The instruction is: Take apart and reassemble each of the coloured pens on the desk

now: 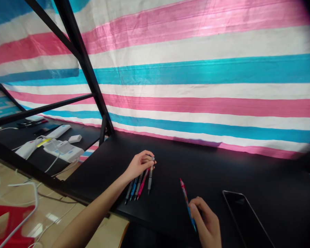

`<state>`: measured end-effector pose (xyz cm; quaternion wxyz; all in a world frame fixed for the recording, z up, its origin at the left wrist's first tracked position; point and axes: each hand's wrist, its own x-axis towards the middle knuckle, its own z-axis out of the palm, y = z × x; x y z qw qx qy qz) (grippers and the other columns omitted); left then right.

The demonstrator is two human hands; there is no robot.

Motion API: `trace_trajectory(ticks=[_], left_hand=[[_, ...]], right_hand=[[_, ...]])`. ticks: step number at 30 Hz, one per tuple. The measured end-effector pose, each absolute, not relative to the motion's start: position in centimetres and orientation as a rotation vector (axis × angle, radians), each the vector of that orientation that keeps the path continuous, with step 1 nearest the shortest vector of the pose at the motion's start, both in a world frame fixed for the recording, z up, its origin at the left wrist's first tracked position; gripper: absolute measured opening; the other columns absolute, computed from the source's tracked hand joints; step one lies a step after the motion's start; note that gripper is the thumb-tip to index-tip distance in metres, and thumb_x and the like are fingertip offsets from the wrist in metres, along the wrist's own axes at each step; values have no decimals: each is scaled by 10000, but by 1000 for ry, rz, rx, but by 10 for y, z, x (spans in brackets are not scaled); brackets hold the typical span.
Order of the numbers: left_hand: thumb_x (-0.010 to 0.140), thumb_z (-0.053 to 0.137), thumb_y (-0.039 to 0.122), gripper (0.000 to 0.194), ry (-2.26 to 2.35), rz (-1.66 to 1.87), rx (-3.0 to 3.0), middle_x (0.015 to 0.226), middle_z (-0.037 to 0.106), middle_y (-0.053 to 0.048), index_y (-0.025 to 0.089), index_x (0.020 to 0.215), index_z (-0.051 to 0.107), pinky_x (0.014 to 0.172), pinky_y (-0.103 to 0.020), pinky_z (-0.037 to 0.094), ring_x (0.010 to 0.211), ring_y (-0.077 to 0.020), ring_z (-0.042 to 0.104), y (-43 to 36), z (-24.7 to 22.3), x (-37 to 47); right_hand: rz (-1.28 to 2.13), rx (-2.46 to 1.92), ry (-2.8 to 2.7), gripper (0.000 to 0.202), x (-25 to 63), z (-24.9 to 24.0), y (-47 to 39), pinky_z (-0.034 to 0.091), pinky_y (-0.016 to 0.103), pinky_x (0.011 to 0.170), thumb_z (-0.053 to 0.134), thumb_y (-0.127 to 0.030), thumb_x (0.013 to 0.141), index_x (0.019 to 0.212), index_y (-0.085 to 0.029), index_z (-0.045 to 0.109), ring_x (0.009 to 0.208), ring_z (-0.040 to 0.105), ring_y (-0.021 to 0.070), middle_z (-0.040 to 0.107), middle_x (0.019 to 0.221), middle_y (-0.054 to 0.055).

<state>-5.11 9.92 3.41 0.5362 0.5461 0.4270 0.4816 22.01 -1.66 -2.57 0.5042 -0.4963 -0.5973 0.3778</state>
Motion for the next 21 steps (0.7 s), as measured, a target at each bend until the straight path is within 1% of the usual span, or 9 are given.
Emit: trace_trajectory(ticks=[2, 8, 12, 15, 17, 19, 21], left_hand=[[755, 826, 367, 364, 1020, 1103, 1320, 833, 751, -64, 168, 976, 616, 661, -315, 584, 671, -185, 726, 102, 33, -50], [774, 799, 413, 423, 1025, 989, 1401, 902, 762, -96, 172, 1057, 597, 651, -314, 581, 714, -197, 737, 106, 34, -53], [800, 753, 425, 369, 1087, 956, 1489, 910, 753, -102, 167, 1014, 599, 631, -313, 578, 708, -201, 738, 109, 30, -56], [809, 722, 368, 289, 1163, 930, 1602, 975, 734, -93, 171, 990, 613, 615, -299, 567, 714, -193, 735, 110, 24, -55], [801, 708, 297, 254, 1224, 914, 1702, 943, 725, -69, 171, 1009, 633, 637, -295, 558, 730, -186, 725, 110, 21, -55], [792, 695, 237, 257, 1286, 895, 1813, 877, 722, -45, 175, 1037, 651, 692, -306, 552, 759, -186, 710, 111, 19, -56], [775, 699, 201, 261, 1344, 861, 1932, 856, 730, -35, 186, 1035, 675, 770, -336, 544, 805, -198, 695, 111, 19, -58]], right_hand=[[909, -1200, -1431, 320, 220, -24, -17, 383, 231, 542, 539, -382, 983, 718, -205, 573, 588, 456, 144, 461, 668, -15], [921, -1175, -1376, 347, 220, -22, -17, 381, 225, 521, 553, -391, 968, 675, -207, 549, 571, 441, 139, 456, 649, -18], [959, -1186, -1362, 333, 221, -24, -18, 378, 224, 524, 562, -387, 968, 687, -209, 548, 575, 433, 137, 446, 663, -22], [965, -1187, -1358, 321, 221, -26, -18, 377, 225, 526, 572, -383, 963, 694, -210, 550, 577, 431, 137, 442, 666, -22], [970, -1184, -1352, 319, 221, -27, -18, 375, 226, 523, 579, -380, 958, 690, -209, 549, 579, 433, 138, 445, 668, -21], [964, -1187, -1335, 324, 221, -26, -17, 370, 226, 521, 583, -380, 955, 682, -209, 548, 579, 429, 138, 446, 667, -20], [954, -1194, -1330, 332, 220, -24, -17, 371, 225, 521, 585, -385, 951, 673, -207, 548, 575, 427, 137, 449, 659, -21]])
